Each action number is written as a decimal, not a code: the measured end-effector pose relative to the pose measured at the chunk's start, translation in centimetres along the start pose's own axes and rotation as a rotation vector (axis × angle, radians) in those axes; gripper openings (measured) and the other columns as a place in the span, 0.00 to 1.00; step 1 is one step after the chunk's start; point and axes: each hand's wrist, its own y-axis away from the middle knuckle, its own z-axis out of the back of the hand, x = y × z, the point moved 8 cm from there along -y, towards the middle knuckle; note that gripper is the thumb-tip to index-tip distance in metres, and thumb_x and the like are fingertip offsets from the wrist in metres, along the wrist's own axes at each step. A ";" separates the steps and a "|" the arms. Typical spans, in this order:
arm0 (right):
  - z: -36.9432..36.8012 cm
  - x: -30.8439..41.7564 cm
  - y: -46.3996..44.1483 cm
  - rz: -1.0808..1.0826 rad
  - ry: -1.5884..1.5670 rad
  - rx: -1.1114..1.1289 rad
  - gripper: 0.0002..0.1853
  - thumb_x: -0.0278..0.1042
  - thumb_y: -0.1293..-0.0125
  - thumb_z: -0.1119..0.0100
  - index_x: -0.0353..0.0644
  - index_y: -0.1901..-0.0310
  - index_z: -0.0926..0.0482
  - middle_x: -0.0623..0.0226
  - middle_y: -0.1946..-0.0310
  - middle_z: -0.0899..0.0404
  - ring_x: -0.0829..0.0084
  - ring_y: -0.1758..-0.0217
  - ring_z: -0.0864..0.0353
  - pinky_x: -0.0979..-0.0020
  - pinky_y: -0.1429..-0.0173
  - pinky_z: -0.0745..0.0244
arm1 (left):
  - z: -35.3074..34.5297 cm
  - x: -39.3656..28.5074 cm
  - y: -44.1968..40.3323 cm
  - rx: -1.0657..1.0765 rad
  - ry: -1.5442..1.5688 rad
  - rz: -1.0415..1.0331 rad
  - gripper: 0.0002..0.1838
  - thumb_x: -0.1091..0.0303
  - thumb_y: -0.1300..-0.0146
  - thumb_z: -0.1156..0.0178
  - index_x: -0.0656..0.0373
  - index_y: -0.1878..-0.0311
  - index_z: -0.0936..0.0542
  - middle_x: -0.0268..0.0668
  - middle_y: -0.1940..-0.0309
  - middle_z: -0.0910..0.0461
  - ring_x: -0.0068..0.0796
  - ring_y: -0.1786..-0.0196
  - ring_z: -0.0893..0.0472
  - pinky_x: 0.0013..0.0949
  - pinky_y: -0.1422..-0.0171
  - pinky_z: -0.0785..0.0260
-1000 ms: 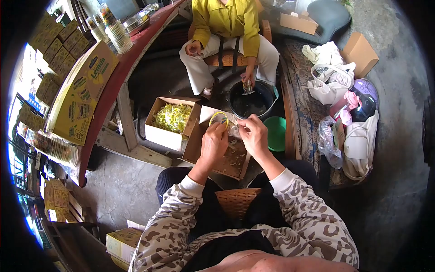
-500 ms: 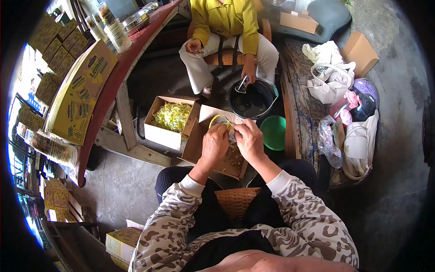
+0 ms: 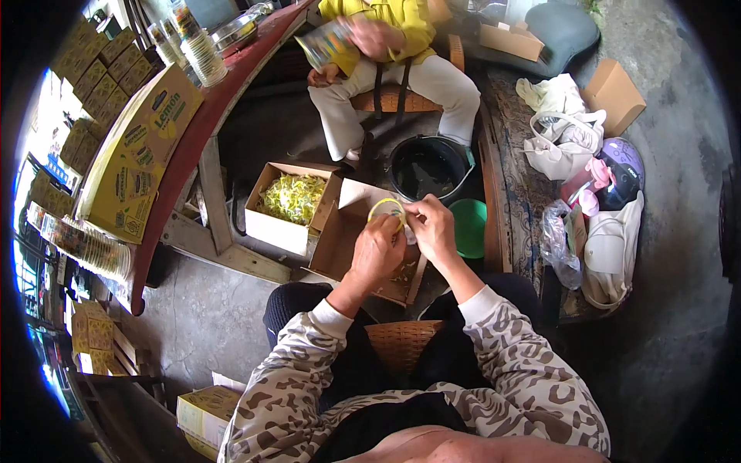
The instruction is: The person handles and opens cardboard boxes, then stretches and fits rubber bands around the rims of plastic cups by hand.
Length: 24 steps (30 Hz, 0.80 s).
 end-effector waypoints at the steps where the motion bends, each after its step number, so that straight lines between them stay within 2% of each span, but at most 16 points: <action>1: -0.3 0.2 0.2 0.014 0.056 0.043 0.06 0.19 0.48 0.38 0.38 0.67 0.19 0.63 0.72 0.24 0.65 0.70 0.20 0.68 0.65 0.25 | 0.5 0.3 -0.2 -0.043 -0.015 0.026 0.05 0.75 0.44 0.41 0.65 0.67 0.26 0.50 0.69 0.24 0.55 0.65 0.23 0.47 0.62 0.30; 5: 0.0 0.6 0.3 0.055 0.091 -0.021 0.07 0.19 0.48 0.38 0.39 0.66 0.20 0.64 0.72 0.25 0.65 0.70 0.21 0.67 0.67 0.25 | 1.2 2.1 -0.4 -0.038 -0.065 0.080 0.07 0.71 0.39 0.41 0.64 0.68 0.26 0.48 0.71 0.24 0.55 0.66 0.23 0.47 0.64 0.32; 11: 0.5 2.7 0.5 0.188 0.117 -0.043 0.08 0.20 0.49 0.37 0.39 0.66 0.19 0.64 0.73 0.27 0.63 0.71 0.22 0.67 0.68 0.25 | 1.1 2.9 -0.5 0.000 -0.127 0.136 0.04 0.73 0.40 0.44 0.63 0.68 0.27 0.46 0.69 0.25 0.51 0.64 0.24 0.47 0.61 0.30; 24: -0.2 2.0 1.1 0.154 0.237 0.001 0.09 0.19 0.50 0.39 0.39 0.65 0.19 0.63 0.71 0.27 0.62 0.66 0.22 0.64 0.61 0.25 | 0.4 2.1 -0.1 0.031 -0.041 0.048 0.04 0.75 0.43 0.43 0.63 0.72 0.27 0.45 0.70 0.24 0.50 0.63 0.24 0.46 0.60 0.31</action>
